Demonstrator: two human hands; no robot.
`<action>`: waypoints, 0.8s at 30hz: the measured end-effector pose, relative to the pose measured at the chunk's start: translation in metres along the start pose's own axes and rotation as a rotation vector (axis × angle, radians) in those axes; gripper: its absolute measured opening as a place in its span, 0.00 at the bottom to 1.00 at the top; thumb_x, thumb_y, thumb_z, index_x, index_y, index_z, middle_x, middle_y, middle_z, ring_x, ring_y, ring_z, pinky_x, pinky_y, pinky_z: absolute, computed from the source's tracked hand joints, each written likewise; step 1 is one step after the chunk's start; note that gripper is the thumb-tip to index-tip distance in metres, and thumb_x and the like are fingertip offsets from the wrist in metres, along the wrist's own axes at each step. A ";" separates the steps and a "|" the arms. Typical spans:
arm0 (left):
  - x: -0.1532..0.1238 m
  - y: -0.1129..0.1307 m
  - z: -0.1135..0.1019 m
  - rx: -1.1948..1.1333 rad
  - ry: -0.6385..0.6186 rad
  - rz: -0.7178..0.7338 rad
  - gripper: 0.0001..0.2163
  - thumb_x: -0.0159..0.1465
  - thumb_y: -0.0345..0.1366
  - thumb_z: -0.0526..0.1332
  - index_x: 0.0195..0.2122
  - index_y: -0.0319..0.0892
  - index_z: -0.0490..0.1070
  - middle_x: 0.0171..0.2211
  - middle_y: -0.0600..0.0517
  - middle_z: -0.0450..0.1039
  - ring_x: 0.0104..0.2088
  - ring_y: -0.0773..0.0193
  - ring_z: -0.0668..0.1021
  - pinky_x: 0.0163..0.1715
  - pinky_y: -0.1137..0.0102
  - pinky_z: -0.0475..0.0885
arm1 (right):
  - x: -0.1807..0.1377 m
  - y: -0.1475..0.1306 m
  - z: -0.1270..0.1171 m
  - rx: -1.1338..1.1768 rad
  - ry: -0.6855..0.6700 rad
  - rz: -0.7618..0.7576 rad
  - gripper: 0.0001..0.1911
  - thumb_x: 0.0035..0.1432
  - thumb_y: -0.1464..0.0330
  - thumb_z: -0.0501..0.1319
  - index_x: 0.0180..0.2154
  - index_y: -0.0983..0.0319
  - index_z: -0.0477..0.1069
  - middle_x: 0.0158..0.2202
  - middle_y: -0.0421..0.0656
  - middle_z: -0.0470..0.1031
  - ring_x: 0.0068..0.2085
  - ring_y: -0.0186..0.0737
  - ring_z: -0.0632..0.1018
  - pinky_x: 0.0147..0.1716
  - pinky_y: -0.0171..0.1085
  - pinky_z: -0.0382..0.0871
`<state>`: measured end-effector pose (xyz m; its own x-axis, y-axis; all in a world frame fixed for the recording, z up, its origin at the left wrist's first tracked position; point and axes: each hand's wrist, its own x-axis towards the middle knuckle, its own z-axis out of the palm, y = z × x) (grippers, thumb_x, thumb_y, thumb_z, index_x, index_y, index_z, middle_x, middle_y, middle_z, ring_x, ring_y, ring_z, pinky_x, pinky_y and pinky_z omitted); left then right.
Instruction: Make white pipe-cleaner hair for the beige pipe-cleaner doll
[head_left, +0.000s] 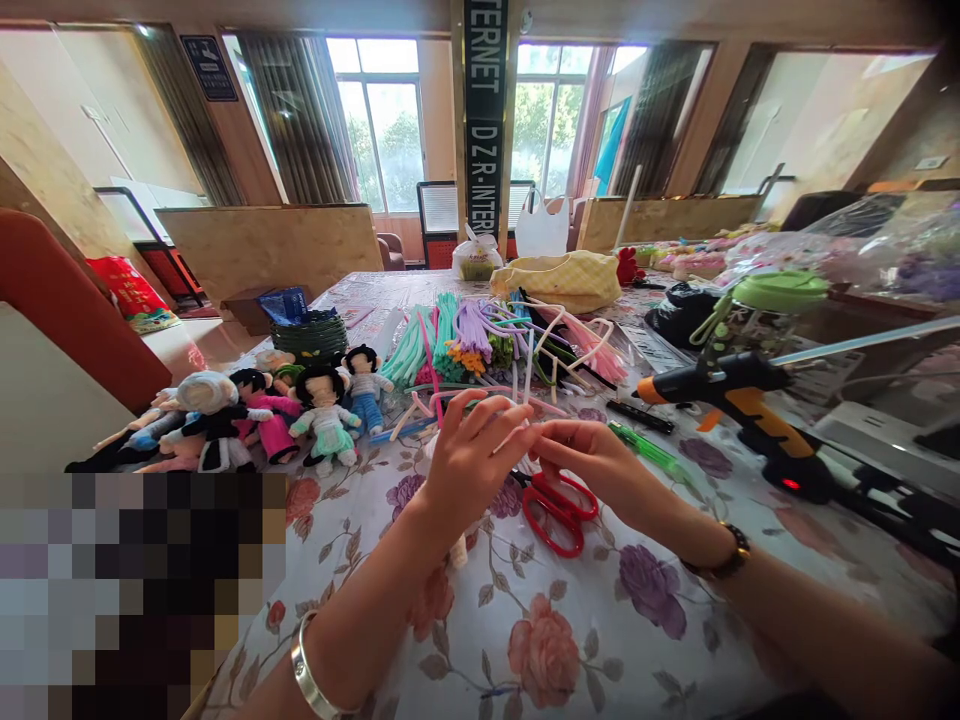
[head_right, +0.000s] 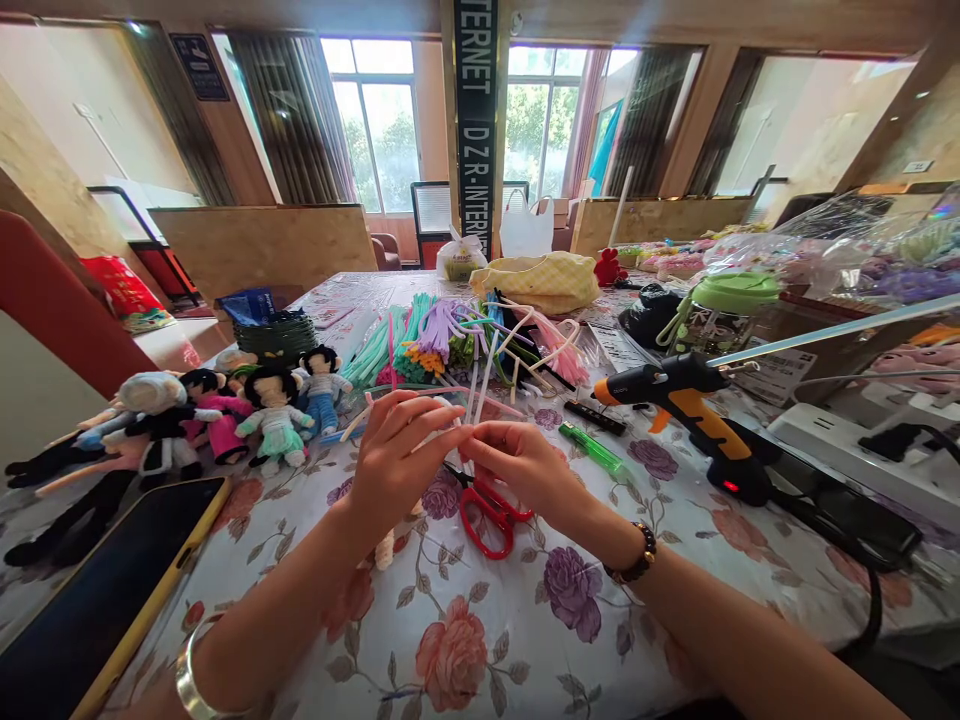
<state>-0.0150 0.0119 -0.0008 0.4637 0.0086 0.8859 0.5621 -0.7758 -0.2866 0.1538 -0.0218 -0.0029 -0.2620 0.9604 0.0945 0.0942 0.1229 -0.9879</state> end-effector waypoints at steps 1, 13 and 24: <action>0.000 0.000 -0.001 -0.006 0.008 0.023 0.05 0.61 0.29 0.60 0.36 0.44 0.74 0.37 0.54 0.79 0.39 0.65 0.75 0.47 0.64 0.66 | 0.000 0.001 0.000 -0.002 0.001 -0.002 0.18 0.53 0.53 0.62 0.32 0.62 0.72 0.24 0.37 0.66 0.25 0.30 0.63 0.24 0.34 0.54; 0.001 -0.001 -0.003 0.114 -0.017 0.061 0.05 0.61 0.27 0.59 0.32 0.43 0.73 0.29 0.55 0.77 0.34 0.66 0.74 0.45 0.63 0.67 | 0.002 0.002 -0.001 0.225 0.018 0.105 0.16 0.50 0.56 0.65 0.32 0.62 0.72 0.28 0.38 0.69 0.27 0.29 0.68 0.29 0.33 0.63; 0.003 0.001 -0.002 0.168 0.001 0.109 0.03 0.59 0.26 0.61 0.33 0.40 0.72 0.27 0.54 0.76 0.34 0.65 0.75 0.44 0.61 0.68 | 0.003 0.004 0.002 0.366 0.049 0.167 0.16 0.48 0.57 0.67 0.32 0.63 0.71 0.27 0.37 0.67 0.26 0.27 0.68 0.26 0.30 0.62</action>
<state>-0.0151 0.0098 0.0022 0.5273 -0.0702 0.8468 0.6149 -0.6563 -0.4373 0.1516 -0.0193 -0.0068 -0.2251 0.9715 -0.0740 -0.2191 -0.1245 -0.9677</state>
